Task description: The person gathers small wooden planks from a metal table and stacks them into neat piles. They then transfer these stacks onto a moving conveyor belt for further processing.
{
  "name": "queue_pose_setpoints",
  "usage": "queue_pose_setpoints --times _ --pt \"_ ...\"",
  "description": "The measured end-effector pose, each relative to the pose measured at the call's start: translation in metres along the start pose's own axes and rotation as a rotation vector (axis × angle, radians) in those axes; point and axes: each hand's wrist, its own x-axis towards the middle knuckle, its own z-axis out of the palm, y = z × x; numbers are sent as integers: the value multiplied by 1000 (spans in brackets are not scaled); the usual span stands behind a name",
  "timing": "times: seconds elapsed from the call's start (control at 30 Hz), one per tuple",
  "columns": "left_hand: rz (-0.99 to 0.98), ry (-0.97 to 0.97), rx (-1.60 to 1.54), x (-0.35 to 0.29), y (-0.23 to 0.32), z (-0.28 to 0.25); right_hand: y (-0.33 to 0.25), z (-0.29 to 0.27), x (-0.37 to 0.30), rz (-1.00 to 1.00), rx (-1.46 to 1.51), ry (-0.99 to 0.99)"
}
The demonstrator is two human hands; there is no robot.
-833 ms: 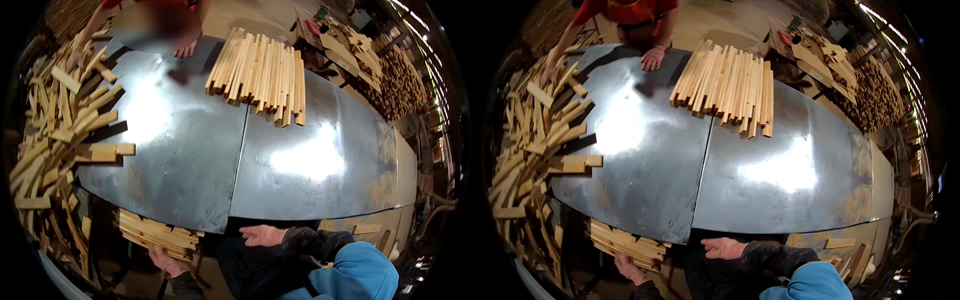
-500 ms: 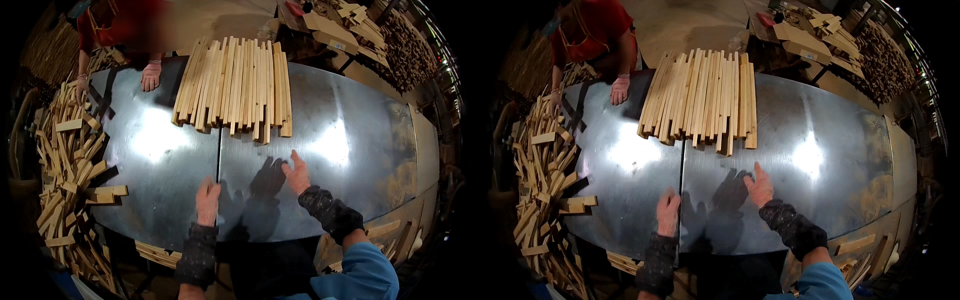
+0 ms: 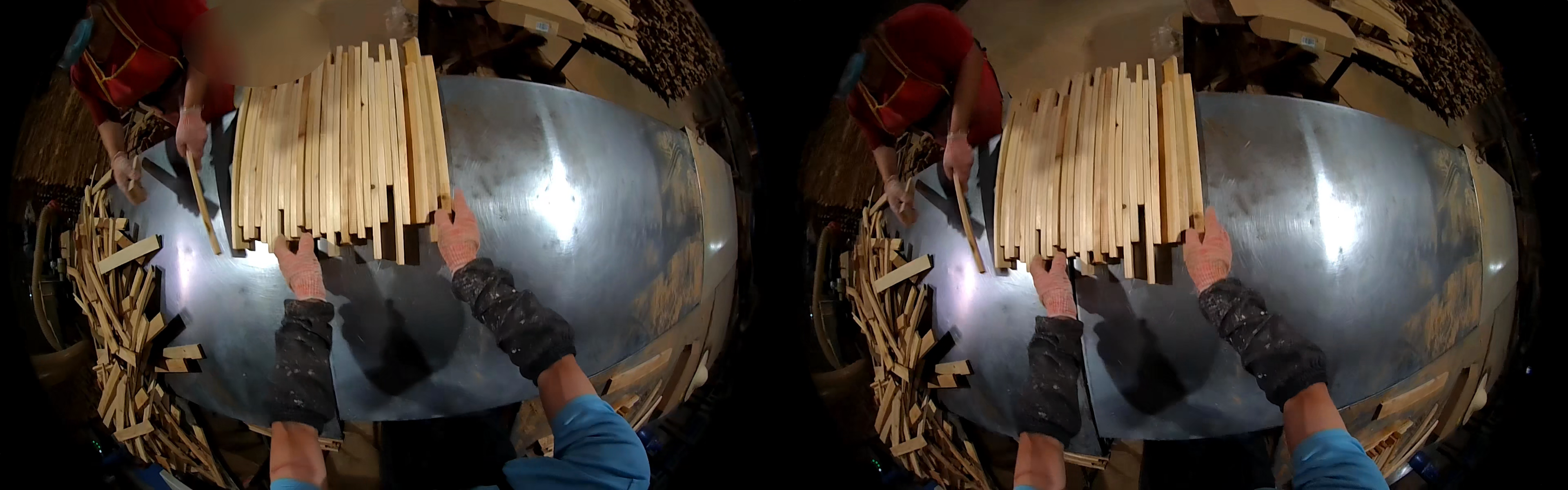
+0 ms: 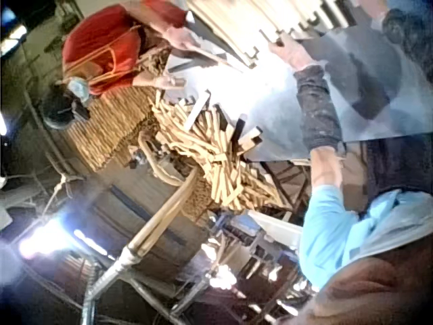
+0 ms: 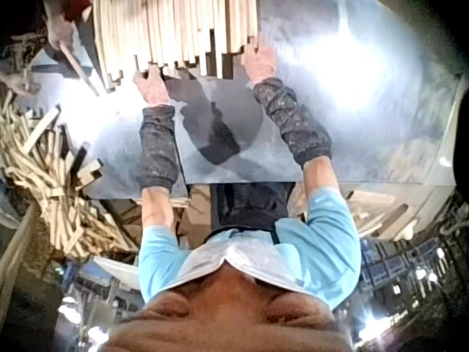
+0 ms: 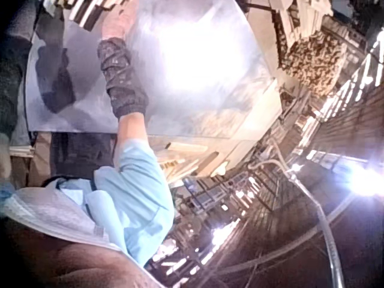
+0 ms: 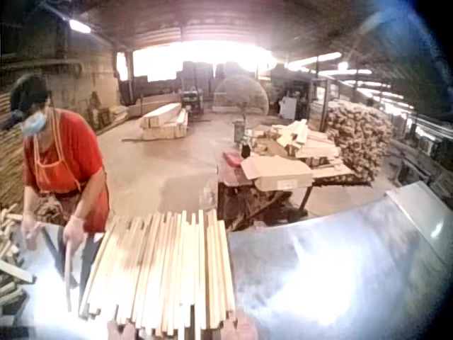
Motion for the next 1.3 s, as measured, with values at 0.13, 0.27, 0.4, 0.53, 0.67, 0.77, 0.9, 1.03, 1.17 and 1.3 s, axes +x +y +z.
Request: queue_pose_setpoints --times 0.13,0.27,0.4,0.53,0.67,0.77,0.9,1.03,1.17,1.3 --pt "34 -37 14 6 6 3 -1 -1 17 194 383 -96" --pt "108 -65 212 20 -9 -7 -1 1 18 233 423 -137" --pt "123 -130 326 14 -6 -8 -6 -11 40 242 320 -123" --pt "154 -296 523 -3 34 -4 11 -30 53 -164 -110 -70" --pt "224 -448 504 18 36 -2 5 -33 68 49 276 -251" --pt "167 -619 297 50 21 10 -15 -17 89 26 160 -212" --pt "144 -702 382 73 8 10 -32 11 104 8 -120 -159" --pt "209 -617 541 60 16 18 -14 24 100 -16 -39 -96" --pt "177 -710 389 3 48 1 -26 -12 64 -30 144 -226" --pt "144 -736 372 -83 23 -46 9 -57 -24 40 149 -208"
